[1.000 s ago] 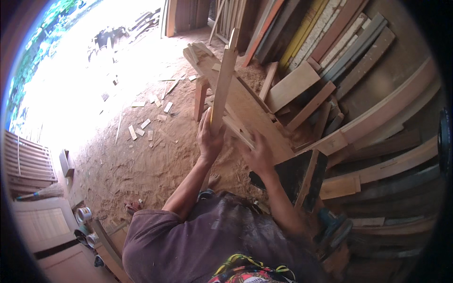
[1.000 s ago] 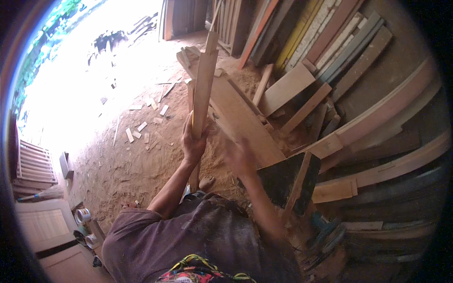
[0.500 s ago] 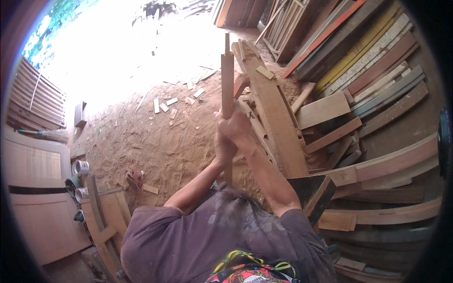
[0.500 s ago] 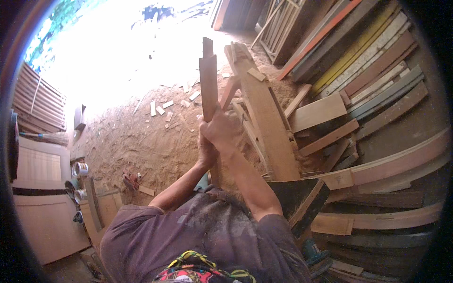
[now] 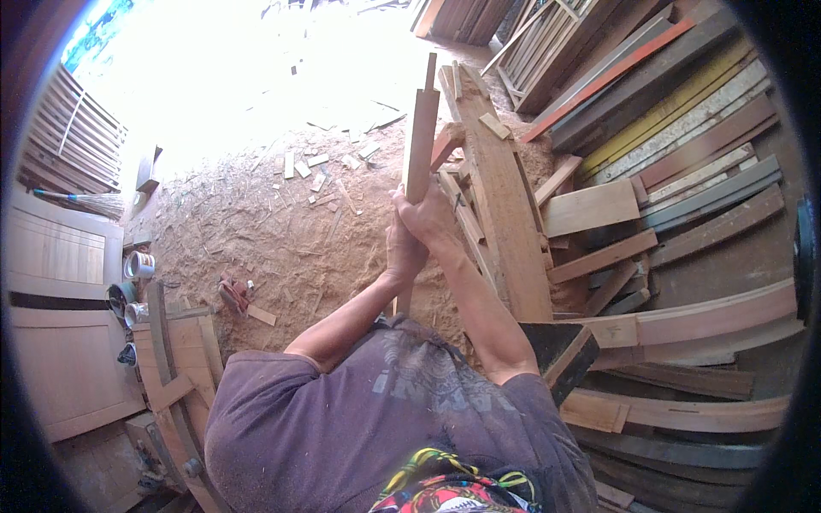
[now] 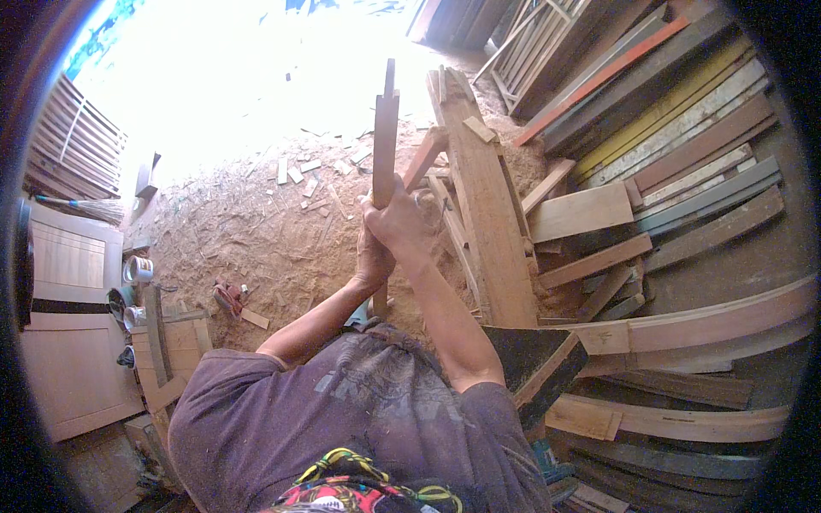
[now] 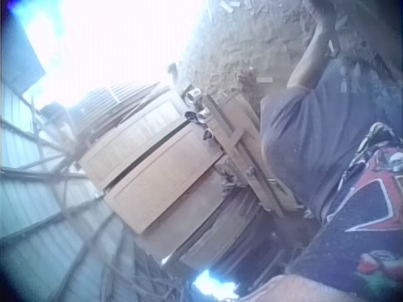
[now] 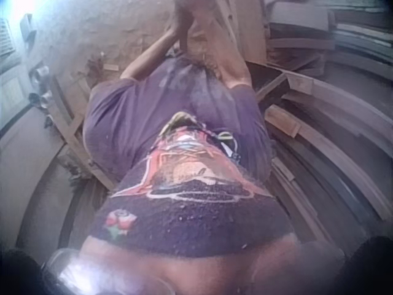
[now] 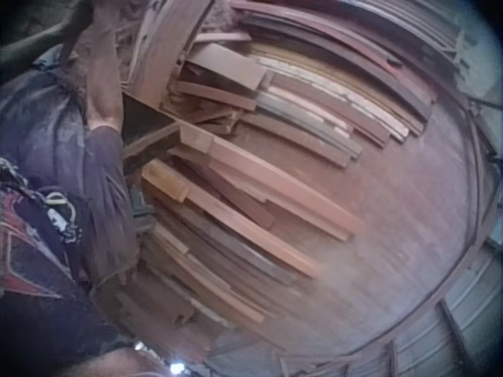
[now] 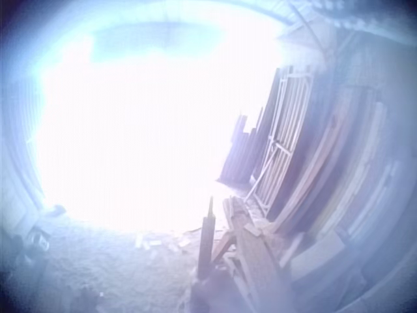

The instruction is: The person positions a plank on a workbench, then uses a handheld circular saw to cut it into smaller pieces. The person repeatedly picks up planks, aligns them, cuts them, and sets the cut pieces aside.

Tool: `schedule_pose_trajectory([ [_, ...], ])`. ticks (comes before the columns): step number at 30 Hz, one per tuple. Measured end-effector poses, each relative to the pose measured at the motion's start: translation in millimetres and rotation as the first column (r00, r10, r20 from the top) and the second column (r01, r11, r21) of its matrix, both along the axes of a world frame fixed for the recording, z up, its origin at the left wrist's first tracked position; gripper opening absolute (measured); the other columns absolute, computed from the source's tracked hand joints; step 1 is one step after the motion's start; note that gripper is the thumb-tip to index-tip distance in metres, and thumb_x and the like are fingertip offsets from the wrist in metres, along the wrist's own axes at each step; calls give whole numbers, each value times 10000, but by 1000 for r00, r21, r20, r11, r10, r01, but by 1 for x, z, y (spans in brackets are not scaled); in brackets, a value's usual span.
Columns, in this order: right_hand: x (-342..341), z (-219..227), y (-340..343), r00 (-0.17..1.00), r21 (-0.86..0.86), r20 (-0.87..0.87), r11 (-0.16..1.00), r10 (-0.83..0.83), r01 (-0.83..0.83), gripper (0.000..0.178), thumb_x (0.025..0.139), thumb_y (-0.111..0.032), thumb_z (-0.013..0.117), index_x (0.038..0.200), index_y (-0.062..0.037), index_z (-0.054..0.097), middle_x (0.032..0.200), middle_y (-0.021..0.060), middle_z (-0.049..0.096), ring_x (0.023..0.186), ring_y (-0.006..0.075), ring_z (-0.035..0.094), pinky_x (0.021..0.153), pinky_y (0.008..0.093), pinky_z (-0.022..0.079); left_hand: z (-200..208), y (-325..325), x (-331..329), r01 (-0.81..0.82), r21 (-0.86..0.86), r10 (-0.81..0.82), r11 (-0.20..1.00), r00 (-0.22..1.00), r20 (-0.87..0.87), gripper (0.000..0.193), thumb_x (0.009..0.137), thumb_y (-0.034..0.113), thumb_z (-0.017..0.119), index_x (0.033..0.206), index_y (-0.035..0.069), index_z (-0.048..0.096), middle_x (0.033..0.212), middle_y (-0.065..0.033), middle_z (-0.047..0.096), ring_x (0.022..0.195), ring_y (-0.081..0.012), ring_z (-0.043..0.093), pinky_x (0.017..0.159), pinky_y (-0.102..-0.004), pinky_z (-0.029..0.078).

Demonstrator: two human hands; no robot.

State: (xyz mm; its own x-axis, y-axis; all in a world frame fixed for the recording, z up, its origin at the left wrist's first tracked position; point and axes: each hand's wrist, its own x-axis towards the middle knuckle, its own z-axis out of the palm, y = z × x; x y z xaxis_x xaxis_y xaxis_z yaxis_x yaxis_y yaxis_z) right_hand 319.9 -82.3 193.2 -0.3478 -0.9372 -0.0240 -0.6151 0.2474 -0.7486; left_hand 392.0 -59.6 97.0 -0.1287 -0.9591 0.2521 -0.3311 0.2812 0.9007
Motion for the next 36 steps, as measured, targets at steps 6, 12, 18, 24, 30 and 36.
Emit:
schedule_pose_trajectory([
  [6,3,15,10,993,-6,114,1000,-3,4,493,853,-313,750,1218,-8,619,1100,248,720,1056,414,704,925,464,556,3,8,0,-16,-41,16,999,1000,4,632,913,148,708,1414,25,344,1082,-211,704,1017,-403,703,815,-493,540],
  [12,-6,3,13,998,58,2,996,-65,64,498,848,-310,760,1220,-2,638,1097,238,730,1052,385,715,914,438,562,4,16,-6,50,5,-50,999,999,3,718,909,150,715,1471,-2,296,1192,-254,655,1088,-428,669,850,-494,533],
  [18,-36,23,34,852,-227,521,971,50,82,476,846,-175,796,1229,61,641,1086,191,738,1031,252,713,895,380,557,33,6,24,184,-168,-180,968,983,40,990,910,218,749,1596,-46,86,1572,-306,328,1441,-429,390,1155,-489,367],
  [24,-72,24,45,592,-263,778,965,209,5,479,850,-136,800,1242,79,629,1166,138,698,1063,205,658,961,356,506,64,-105,98,192,90,-181,977,976,-121,1097,802,591,801,1548,-49,313,1496,-267,475,1385,-377,484,1159,-493,386],
  [30,-79,6,23,463,-365,832,930,305,44,671,859,-184,802,1393,95,508,1300,179,640,1218,253,595,1048,398,459,67,-116,111,535,348,-351,770,810,-470,691,782,424,873,1245,-43,660,1109,-185,734,980,-283,719,897,-432,591],
  [36,-53,-8,5,973,-182,152,973,172,-143,982,842,-374,826,1560,44,303,1441,257,531,1302,320,555,1094,422,437,90,-86,62,149,424,-43,893,967,-250,568,829,387,834,1154,-61,704,957,-161,762,846,-242,747,781,-396,608],
])
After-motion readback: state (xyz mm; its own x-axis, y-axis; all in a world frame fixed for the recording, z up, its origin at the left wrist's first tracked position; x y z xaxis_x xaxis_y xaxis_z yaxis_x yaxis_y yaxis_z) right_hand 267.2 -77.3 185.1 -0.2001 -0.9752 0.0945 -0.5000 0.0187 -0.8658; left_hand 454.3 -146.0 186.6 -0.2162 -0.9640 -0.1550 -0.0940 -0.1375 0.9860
